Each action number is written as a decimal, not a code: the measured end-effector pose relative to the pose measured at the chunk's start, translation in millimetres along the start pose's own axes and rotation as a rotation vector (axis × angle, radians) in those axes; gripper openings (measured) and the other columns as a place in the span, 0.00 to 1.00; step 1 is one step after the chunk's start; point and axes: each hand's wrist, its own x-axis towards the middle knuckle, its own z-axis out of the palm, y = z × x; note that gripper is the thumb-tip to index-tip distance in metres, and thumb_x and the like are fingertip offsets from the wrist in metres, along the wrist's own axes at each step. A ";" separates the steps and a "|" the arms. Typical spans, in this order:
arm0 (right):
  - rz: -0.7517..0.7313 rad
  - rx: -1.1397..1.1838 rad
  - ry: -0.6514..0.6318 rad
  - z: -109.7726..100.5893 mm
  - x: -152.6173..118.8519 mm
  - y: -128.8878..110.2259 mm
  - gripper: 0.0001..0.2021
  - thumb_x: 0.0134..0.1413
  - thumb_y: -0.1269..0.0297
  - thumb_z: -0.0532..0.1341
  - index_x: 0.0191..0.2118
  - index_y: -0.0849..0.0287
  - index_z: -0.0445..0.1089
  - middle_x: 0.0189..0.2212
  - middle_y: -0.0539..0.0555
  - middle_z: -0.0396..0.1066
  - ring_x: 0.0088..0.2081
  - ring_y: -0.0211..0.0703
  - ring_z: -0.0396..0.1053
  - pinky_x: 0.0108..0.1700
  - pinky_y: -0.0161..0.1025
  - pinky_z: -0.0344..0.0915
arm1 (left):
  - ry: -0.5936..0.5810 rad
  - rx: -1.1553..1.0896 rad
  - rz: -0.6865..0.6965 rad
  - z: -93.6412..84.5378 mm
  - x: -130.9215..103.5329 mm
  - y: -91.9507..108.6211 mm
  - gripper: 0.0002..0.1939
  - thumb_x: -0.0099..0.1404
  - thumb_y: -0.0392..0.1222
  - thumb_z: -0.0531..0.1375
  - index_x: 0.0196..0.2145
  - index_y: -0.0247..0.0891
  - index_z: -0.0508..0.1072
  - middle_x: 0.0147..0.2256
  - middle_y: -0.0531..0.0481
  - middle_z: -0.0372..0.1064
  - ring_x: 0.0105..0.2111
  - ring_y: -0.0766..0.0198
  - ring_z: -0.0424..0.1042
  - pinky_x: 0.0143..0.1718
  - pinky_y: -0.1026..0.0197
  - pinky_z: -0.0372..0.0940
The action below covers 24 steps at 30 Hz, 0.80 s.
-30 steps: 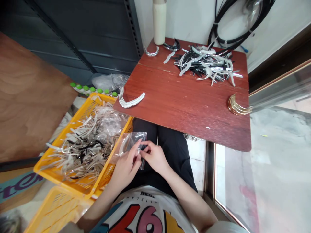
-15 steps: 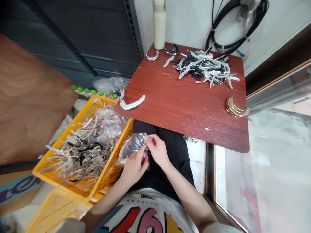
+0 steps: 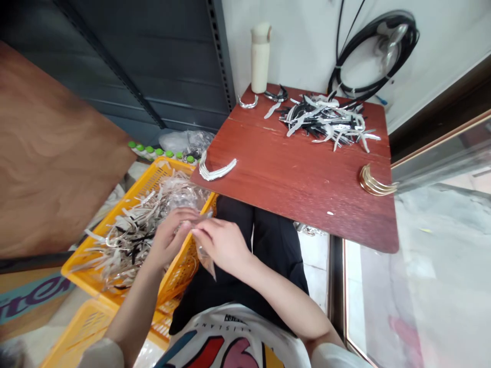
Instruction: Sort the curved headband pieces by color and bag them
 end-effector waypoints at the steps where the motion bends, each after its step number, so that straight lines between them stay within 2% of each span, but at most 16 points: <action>1: -0.053 -0.036 -0.041 0.5 6.8 -9.1 0.09 0.66 0.63 0.56 0.38 0.58 0.73 0.37 0.52 0.76 0.38 0.39 0.73 0.44 0.33 0.64 | -0.003 -0.019 0.049 -12.3 3.3 -2.0 0.09 0.70 0.36 0.51 0.41 0.40 0.71 0.39 0.48 0.73 0.43 0.61 0.72 0.51 0.53 0.66; 5: -0.195 -0.151 -0.128 -3.7 30.7 -42.0 0.11 0.68 0.60 0.54 0.40 0.57 0.72 0.36 0.51 0.75 0.38 0.37 0.72 0.42 0.32 0.64 | 0.083 0.102 0.185 -53.8 6.7 1.2 0.05 0.68 0.35 0.54 0.36 0.40 0.70 0.30 0.52 0.73 0.33 0.64 0.73 0.50 0.52 0.67; 8: -0.271 -0.192 -0.112 -9.9 41.4 -64.6 0.09 0.67 0.60 0.55 0.44 0.58 0.70 0.39 0.51 0.75 0.40 0.38 0.72 0.43 0.32 0.64 | 0.197 0.201 0.203 -71.9 3.4 6.0 0.05 0.66 0.33 0.56 0.35 0.41 0.69 0.30 0.54 0.72 0.33 0.64 0.72 0.51 0.50 0.67; 12: -0.351 -0.310 -0.099 -14.4 47.9 -88.4 0.09 0.67 0.62 0.56 0.41 0.60 0.71 0.38 0.53 0.74 0.41 0.40 0.70 0.46 0.36 0.64 | 0.333 0.305 0.162 -78.5 -3.0 8.6 0.05 0.67 0.36 0.56 0.32 0.41 0.70 0.27 0.53 0.70 0.34 0.62 0.71 0.52 0.50 0.65; 14: -0.374 -0.355 -0.096 -14.9 49.7 -93.6 0.11 0.67 0.62 0.54 0.39 0.60 0.71 0.37 0.52 0.74 0.39 0.41 0.70 0.45 0.37 0.64 | 0.386 0.339 0.137 -78.8 -4.0 10.7 0.07 0.67 0.37 0.56 0.30 0.41 0.70 0.26 0.52 0.69 0.35 0.61 0.71 0.51 0.51 0.65; 16: -0.420 -0.352 -0.095 -15.4 50.8 -93.9 0.12 0.68 0.62 0.53 0.39 0.60 0.71 0.37 0.52 0.74 0.39 0.40 0.69 0.45 0.36 0.63 | 0.417 0.328 0.171 -80.2 -1.7 15.1 0.06 0.66 0.36 0.56 0.30 0.41 0.70 0.26 0.52 0.68 0.34 0.61 0.70 0.49 0.51 0.65; 21: -0.505 -0.343 -0.082 -21.0 51.3 -86.1 0.11 0.68 0.64 0.53 0.39 0.60 0.71 0.38 0.51 0.75 0.41 0.39 0.69 0.47 0.35 0.62 | 0.190 0.324 0.347 -88.7 12.1 31.5 0.05 0.62 0.30 0.58 0.33 0.39 0.69 0.28 0.54 0.70 0.29 0.67 0.70 0.46 0.54 0.67; 24: -0.535 -0.330 -0.102 -25.9 52.2 -83.1 0.10 0.68 0.66 0.53 0.40 0.60 0.71 0.38 0.52 0.75 0.41 0.39 0.69 0.49 0.35 0.61 | 0.182 0.349 0.390 -89.0 15.9 35.8 0.07 0.61 0.27 0.57 0.34 0.38 0.69 0.29 0.53 0.71 0.30 0.67 0.70 0.46 0.55 0.67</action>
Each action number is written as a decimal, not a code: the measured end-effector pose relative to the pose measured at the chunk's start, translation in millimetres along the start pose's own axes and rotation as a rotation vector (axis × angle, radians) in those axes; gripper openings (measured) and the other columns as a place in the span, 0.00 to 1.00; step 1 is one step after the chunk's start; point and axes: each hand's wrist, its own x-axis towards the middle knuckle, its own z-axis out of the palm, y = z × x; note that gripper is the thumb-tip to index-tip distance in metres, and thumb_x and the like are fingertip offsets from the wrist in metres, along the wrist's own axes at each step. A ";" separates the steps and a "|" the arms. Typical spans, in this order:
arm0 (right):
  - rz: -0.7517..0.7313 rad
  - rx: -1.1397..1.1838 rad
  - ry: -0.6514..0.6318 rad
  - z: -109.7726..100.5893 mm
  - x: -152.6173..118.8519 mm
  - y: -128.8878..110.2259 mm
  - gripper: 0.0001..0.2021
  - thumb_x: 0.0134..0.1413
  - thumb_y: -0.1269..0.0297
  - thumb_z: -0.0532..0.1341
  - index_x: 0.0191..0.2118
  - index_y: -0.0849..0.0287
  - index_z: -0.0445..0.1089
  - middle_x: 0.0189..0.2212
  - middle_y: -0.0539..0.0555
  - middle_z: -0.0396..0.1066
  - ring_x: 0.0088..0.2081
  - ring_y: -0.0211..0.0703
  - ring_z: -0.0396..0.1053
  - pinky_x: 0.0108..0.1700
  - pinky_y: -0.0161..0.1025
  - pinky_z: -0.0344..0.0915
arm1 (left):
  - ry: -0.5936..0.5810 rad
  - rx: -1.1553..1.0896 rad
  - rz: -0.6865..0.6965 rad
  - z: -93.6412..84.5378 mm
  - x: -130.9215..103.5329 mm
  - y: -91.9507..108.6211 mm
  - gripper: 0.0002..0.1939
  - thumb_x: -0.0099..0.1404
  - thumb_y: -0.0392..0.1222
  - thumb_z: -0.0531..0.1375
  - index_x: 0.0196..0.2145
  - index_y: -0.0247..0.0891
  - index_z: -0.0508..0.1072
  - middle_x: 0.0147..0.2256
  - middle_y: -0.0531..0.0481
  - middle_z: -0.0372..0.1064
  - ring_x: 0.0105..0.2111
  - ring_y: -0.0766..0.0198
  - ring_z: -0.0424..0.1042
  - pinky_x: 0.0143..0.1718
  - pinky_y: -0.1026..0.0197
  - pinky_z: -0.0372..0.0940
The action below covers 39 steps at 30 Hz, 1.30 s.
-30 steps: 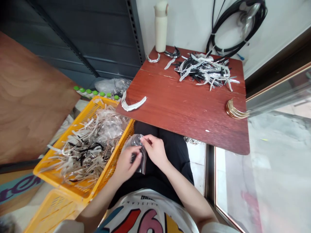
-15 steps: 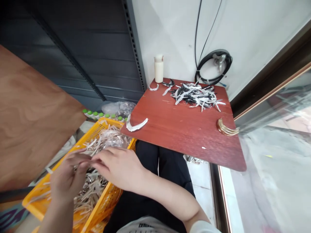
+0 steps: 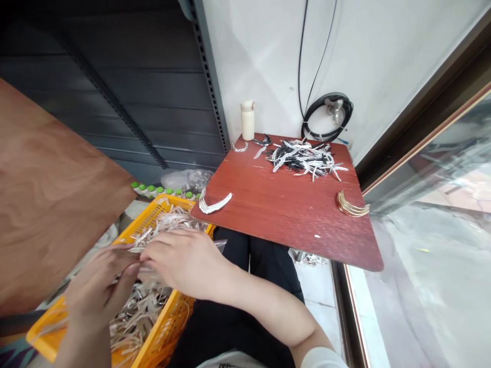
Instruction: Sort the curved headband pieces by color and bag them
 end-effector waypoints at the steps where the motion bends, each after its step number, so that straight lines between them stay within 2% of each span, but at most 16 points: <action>1: -0.006 0.013 -0.003 -1.1 -0.1 1.5 0.10 0.68 0.65 0.53 0.39 0.60 0.71 0.38 0.52 0.75 0.41 0.38 0.69 0.50 0.35 0.61 | 0.022 0.008 0.010 0.9 0.0 0.4 0.07 0.61 0.27 0.57 0.33 0.38 0.69 0.29 0.53 0.71 0.30 0.67 0.70 0.46 0.55 0.67; 5: 0.020 0.096 0.009 -4.4 -1.5 9.2 0.08 0.66 0.62 0.56 0.38 0.58 0.70 0.39 0.51 0.75 0.43 0.37 0.70 0.49 0.35 0.60 | 0.099 0.031 0.016 5.3 -2.6 1.2 0.07 0.62 0.28 0.57 0.32 0.39 0.68 0.27 0.54 0.71 0.28 0.66 0.70 0.47 0.53 0.67; 8: 0.016 0.159 0.009 -5.6 -6.6 13.6 0.05 0.65 0.65 0.58 0.38 0.58 0.70 0.39 0.50 0.74 0.43 0.36 0.69 0.48 0.34 0.61 | 0.115 0.059 0.027 5.8 -2.8 3.5 0.06 0.62 0.30 0.57 0.31 0.39 0.68 0.26 0.54 0.72 0.26 0.67 0.70 0.46 0.54 0.67; 13: 0.046 0.177 -0.001 -2.0 -20.1 14.8 0.05 0.65 0.65 0.58 0.38 0.58 0.70 0.38 0.50 0.75 0.42 0.36 0.70 0.49 0.35 0.61 | 0.052 -0.018 0.005 8.5 -0.9 8.8 0.06 0.64 0.31 0.55 0.32 0.41 0.67 0.24 0.55 0.71 0.24 0.67 0.70 0.46 0.54 0.68; 18: 0.078 0.173 0.011 1.2 -29.3 18.0 0.08 0.66 0.61 0.57 0.39 0.58 0.71 0.38 0.51 0.75 0.42 0.37 0.70 0.49 0.34 0.61 | -0.109 -0.064 -0.005 14.2 1.7 10.4 0.05 0.64 0.32 0.57 0.33 0.40 0.69 0.26 0.55 0.71 0.26 0.67 0.71 0.48 0.54 0.67; 21: 0.109 0.147 0.017 -0.2 -32.8 21.0 0.09 0.66 0.60 0.57 0.38 0.58 0.72 0.37 0.51 0.75 0.42 0.37 0.70 0.49 0.35 0.60 | -0.096 -0.065 -0.006 14.3 1.3 11.8 0.07 0.63 0.29 0.57 0.32 0.40 0.69 0.25 0.56 0.71 0.24 0.69 0.69 0.47 0.55 0.67; 25: 0.090 0.172 -0.001 0.1 -36.5 23.6 0.08 0.66 0.63 0.56 0.38 0.56 0.71 0.37 0.50 0.76 0.42 0.36 0.71 0.50 0.35 0.59 | -0.102 -0.105 -0.014 12.6 1.1 14.5 0.08 0.62 0.28 0.57 0.31 0.40 0.70 0.24 0.57 0.71 0.23 0.69 0.69 0.46 0.55 0.68; 31: 0.108 0.158 0.009 1.3 -38.0 24.9 0.10 0.67 0.60 0.56 0.39 0.57 0.72 0.38 0.51 0.76 0.41 0.36 0.71 0.49 0.35 0.59 | -0.140 -0.182 -0.100 15.8 7.2 15.6 0.06 0.62 0.31 0.60 0.34 0.42 0.72 0.28 0.57 0.73 0.28 0.66 0.72 0.49 0.51 0.67; 35: 0.135 0.124 0.045 -3.8 -40.3 25.1 0.10 0.67 0.60 0.56 0.39 0.56 0.73 0.38 0.50 0.76 0.41 0.37 0.71 0.49 0.36 0.58 | -0.094 -0.187 -0.061 18.4 9.8 15.6 0.07 0.61 0.30 0.61 0.34 0.41 0.72 0.28 0.57 0.74 0.27 0.67 0.72 0.48 0.52 0.66; 39: 0.107 0.110 0.041 -5.1 -43.4 25.1 0.11 0.67 0.60 0.55 0.38 0.57 0.73 0.36 0.50 0.76 0.39 0.37 0.70 0.49 0.36 0.59 | -0.074 -0.214 -0.064 20.2 12.0 18.4 0.07 0.60 0.29 0.61 0.30 0.41 0.71 0.24 0.58 0.70 0.23 0.69 0.69 0.46 0.52 0.67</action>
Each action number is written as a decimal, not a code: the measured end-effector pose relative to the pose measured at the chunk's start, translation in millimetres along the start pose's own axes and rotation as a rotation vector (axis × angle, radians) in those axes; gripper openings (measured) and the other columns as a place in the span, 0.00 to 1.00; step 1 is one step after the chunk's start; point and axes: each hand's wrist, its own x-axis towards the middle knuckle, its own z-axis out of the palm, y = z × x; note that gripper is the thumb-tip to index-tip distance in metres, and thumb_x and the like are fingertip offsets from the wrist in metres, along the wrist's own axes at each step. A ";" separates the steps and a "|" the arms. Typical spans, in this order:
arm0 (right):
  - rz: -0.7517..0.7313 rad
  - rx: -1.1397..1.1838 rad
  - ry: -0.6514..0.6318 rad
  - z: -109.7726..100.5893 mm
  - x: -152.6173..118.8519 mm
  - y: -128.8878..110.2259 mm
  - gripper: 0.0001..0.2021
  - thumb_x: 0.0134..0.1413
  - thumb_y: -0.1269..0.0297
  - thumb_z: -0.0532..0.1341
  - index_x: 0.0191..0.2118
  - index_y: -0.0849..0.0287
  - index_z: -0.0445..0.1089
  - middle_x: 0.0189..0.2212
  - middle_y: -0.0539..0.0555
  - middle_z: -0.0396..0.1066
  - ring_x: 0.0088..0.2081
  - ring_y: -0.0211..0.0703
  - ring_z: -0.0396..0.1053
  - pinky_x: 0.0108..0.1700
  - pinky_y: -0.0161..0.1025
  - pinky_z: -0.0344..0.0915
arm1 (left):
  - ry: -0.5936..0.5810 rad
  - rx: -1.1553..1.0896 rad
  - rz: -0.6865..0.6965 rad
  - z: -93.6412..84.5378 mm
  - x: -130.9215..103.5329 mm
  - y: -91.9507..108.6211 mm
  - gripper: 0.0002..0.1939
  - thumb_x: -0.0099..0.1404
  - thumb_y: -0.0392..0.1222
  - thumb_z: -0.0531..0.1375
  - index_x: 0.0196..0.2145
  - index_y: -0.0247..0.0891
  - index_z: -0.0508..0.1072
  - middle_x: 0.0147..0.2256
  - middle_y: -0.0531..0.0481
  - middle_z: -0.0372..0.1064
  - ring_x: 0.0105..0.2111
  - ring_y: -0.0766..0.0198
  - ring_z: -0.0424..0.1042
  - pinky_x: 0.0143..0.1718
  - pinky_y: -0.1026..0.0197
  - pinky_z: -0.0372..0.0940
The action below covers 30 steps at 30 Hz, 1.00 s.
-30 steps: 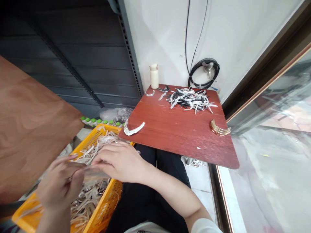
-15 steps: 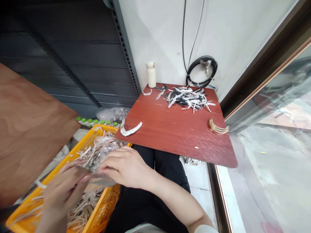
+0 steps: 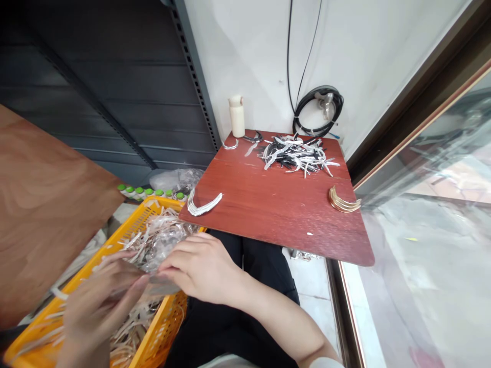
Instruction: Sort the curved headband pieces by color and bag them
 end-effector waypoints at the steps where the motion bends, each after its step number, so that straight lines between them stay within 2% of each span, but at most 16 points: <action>1: -0.003 -0.005 0.000 0.9 -0.6 0.3 0.11 0.67 0.60 0.55 0.38 0.57 0.73 0.36 0.50 0.76 0.39 0.37 0.70 0.49 0.36 0.59 | -0.009 -0.019 -0.017 0.7 0.5 0.3 0.08 0.60 0.29 0.61 0.30 0.41 0.70 0.23 0.59 0.69 0.23 0.69 0.69 0.47 0.52 0.67; 6: 0.005 -0.035 -0.001 6.7 -1.9 3.1 0.12 0.67 0.58 0.55 0.39 0.57 0.73 0.36 0.51 0.76 0.40 0.38 0.70 0.48 0.36 0.59 | -0.055 -0.009 -0.051 3.2 -0.1 -3.6 0.06 0.62 0.32 0.61 0.35 0.43 0.72 0.28 0.58 0.73 0.27 0.67 0.72 0.51 0.53 0.67; 9: 0.064 -0.063 0.030 5.3 -3.1 4.4 0.11 0.65 0.57 0.58 0.38 0.57 0.73 0.35 0.50 0.76 0.39 0.39 0.69 0.46 0.37 0.59 | -0.054 0.030 -0.044 2.3 -2.8 -7.1 0.05 0.63 0.35 0.62 0.36 0.43 0.72 0.28 0.59 0.74 0.28 0.67 0.73 0.52 0.55 0.67; 14: 0.035 -0.016 0.034 -2.8 -7.8 2.4 0.07 0.64 0.62 0.60 0.37 0.57 0.74 0.34 0.49 0.76 0.37 0.38 0.69 0.46 0.37 0.59 | -0.022 -0.013 -0.046 0.4 -1.5 -5.6 0.06 0.62 0.33 0.62 0.36 0.42 0.73 0.27 0.60 0.74 0.25 0.68 0.72 0.52 0.54 0.66; 18: 0.029 0.026 0.074 -6.7 -13.3 1.3 0.06 0.63 0.63 0.61 0.36 0.58 0.74 0.34 0.49 0.77 0.36 0.37 0.69 0.46 0.37 0.60 | -0.041 -0.040 -0.034 2.7 3.9 -1.3 0.05 0.62 0.34 0.62 0.35 0.43 0.74 0.27 0.59 0.75 0.26 0.66 0.73 0.51 0.54 0.66; 22: 0.084 0.103 0.171 -7.2 -21.4 4.5 0.05 0.60 0.62 0.64 0.35 0.57 0.74 0.32 0.48 0.77 0.34 0.36 0.70 0.43 0.38 0.60 | 0.015 -0.063 -0.044 6.6 4.1 3.7 0.07 0.62 0.33 0.62 0.37 0.42 0.75 0.28 0.58 0.76 0.26 0.66 0.73 0.49 0.53 0.65; 30: 0.051 0.304 0.268 -2.6 -27.4 16.0 0.05 0.56 0.63 0.67 0.32 0.57 0.75 0.28 0.49 0.77 0.32 0.38 0.71 0.45 0.40 0.64 | 0.087 -0.058 -0.041 8.9 1.8 10.2 0.05 0.63 0.33 0.62 0.35 0.41 0.75 0.27 0.58 0.74 0.25 0.68 0.71 0.46 0.53 0.64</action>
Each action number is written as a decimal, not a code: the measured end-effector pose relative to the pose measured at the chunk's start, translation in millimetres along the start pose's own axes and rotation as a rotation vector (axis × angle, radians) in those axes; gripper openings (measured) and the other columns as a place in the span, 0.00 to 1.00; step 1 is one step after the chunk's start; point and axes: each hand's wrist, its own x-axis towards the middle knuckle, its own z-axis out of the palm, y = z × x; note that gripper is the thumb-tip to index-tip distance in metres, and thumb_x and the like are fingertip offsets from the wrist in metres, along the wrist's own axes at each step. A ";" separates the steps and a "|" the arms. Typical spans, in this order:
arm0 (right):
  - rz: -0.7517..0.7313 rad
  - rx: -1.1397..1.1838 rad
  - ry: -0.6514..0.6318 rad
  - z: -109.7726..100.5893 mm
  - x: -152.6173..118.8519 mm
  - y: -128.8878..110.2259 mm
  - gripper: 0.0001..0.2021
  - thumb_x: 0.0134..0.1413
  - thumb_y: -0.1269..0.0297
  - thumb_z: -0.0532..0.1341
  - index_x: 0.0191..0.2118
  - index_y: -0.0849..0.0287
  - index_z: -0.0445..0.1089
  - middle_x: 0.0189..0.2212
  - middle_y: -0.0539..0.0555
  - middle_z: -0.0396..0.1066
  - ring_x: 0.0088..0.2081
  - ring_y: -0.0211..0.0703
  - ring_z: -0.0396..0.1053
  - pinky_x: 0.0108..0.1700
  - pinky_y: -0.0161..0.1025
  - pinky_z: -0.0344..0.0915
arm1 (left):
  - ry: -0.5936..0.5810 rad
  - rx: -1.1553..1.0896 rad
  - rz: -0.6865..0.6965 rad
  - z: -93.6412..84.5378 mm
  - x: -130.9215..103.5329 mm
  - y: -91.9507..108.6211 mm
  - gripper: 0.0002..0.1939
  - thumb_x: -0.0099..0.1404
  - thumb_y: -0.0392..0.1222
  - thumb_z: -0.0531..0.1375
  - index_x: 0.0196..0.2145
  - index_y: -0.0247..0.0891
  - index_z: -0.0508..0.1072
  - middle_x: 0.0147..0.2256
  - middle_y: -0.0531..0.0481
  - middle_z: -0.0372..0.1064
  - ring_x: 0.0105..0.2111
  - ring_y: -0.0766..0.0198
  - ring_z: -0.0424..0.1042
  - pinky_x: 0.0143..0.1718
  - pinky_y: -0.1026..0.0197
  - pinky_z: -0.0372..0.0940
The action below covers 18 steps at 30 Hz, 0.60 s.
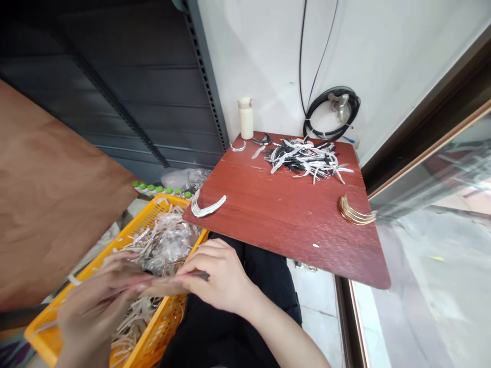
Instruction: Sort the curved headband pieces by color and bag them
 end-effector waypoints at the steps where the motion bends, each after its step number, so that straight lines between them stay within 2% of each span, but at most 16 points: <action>1: 0.011 0.037 0.013 -0.3 0.9 0.5 0.05 0.55 0.63 0.68 0.31 0.57 0.75 0.28 0.49 0.77 0.31 0.38 0.71 0.44 0.40 0.65 | 0.011 -0.010 -0.008 -0.7 -0.7 0.0 0.04 0.63 0.33 0.62 0.35 0.40 0.75 0.27 0.58 0.74 0.25 0.68 0.71 0.46 0.53 0.64; 9: 0.109 0.266 0.052 8.6 2.3 10.2 0.04 0.48 0.66 0.72 0.28 0.57 0.77 0.25 0.50 0.76 0.28 0.39 0.71 0.40 0.40 0.67 | 0.118 -0.030 -0.124 -6.1 -11.3 2.1 0.04 0.63 0.34 0.62 0.34 0.42 0.75 0.26 0.57 0.74 0.25 0.67 0.70 0.41 0.54 0.65; 13: 0.239 0.337 0.093 16.8 1.8 21.2 0.04 0.47 0.66 0.72 0.26 0.55 0.78 0.24 0.51 0.76 0.29 0.40 0.70 0.36 0.39 0.66 | 0.215 -0.020 -0.272 -5.9 -22.0 -2.1 0.05 0.62 0.34 0.62 0.30 0.42 0.75 0.25 0.57 0.73 0.25 0.67 0.70 0.40 0.56 0.67; 18: 0.223 0.375 0.080 26.0 4.0 29.3 0.05 0.48 0.68 0.71 0.25 0.54 0.78 0.24 0.50 0.75 0.29 0.40 0.69 0.37 0.39 0.67 | 0.302 -0.032 -0.454 -5.5 -38.2 -9.2 0.04 0.62 0.37 0.63 0.28 0.41 0.76 0.24 0.55 0.73 0.28 0.66 0.70 0.38 0.59 0.66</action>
